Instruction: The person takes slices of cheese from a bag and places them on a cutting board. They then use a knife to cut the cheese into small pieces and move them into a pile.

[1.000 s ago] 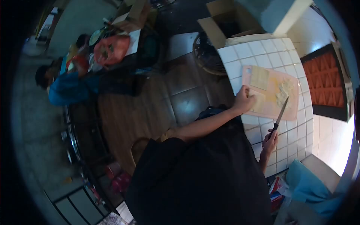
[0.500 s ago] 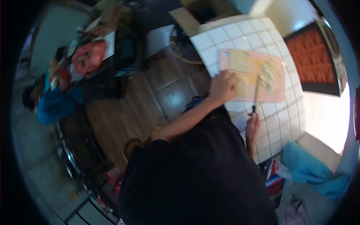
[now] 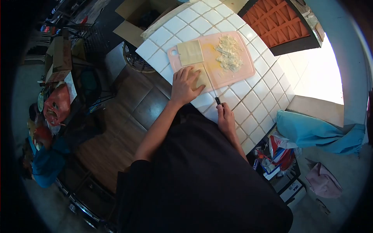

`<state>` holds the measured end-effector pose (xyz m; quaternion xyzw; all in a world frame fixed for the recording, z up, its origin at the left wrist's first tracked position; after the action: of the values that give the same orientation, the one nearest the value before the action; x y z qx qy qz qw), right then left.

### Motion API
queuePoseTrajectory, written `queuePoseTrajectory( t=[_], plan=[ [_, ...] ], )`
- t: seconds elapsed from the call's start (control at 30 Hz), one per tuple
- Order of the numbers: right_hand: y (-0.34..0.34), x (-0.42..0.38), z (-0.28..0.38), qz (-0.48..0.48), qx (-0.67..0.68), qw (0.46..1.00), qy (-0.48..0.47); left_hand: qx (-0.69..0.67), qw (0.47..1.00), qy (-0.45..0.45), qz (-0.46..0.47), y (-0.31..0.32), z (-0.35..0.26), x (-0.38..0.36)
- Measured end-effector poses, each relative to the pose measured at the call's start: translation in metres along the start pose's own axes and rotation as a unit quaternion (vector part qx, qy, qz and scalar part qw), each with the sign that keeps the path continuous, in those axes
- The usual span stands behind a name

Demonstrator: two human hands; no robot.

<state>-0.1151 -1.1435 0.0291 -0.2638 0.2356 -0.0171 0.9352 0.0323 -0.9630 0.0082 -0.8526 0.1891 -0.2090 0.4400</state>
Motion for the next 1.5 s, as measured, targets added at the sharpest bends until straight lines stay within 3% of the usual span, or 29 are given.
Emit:
queuePoseTrajectory(
  t=[0.6,0.77,1.13,1.5],
  plan=[
    [0.009,0.003,-0.003,-0.01,-0.007,0.999,-0.033,0.029,0.998,0.018,0.047,-0.004,-0.003,0.001],
    [0.007,0.003,0.0,-0.006,0.001,0.999,-0.031,0.053,0.998,0.022,-0.006,0.014,-0.004,-0.002],
    [0.009,0.004,0.001,-0.008,-0.026,0.999,-0.029,0.048,0.999,0.017,-0.012,0.013,-0.01,0.001],
    [-0.001,0.01,0.027,0.029,-0.147,0.989,0.013,0.056,0.998,0.022,-0.017,0.016,-0.007,0.0]
  ],
)
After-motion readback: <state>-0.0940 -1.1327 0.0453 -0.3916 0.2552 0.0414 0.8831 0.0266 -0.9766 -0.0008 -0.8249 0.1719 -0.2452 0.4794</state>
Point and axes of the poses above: each hand's wrist, its own x-axis towards the middle knuckle, its own y-axis out of the palm, z = x × y, the point moved 1 cm from there along x, towards the middle knuckle, and after that the axes turned 9 degrees about z, right-handed, at the moved point
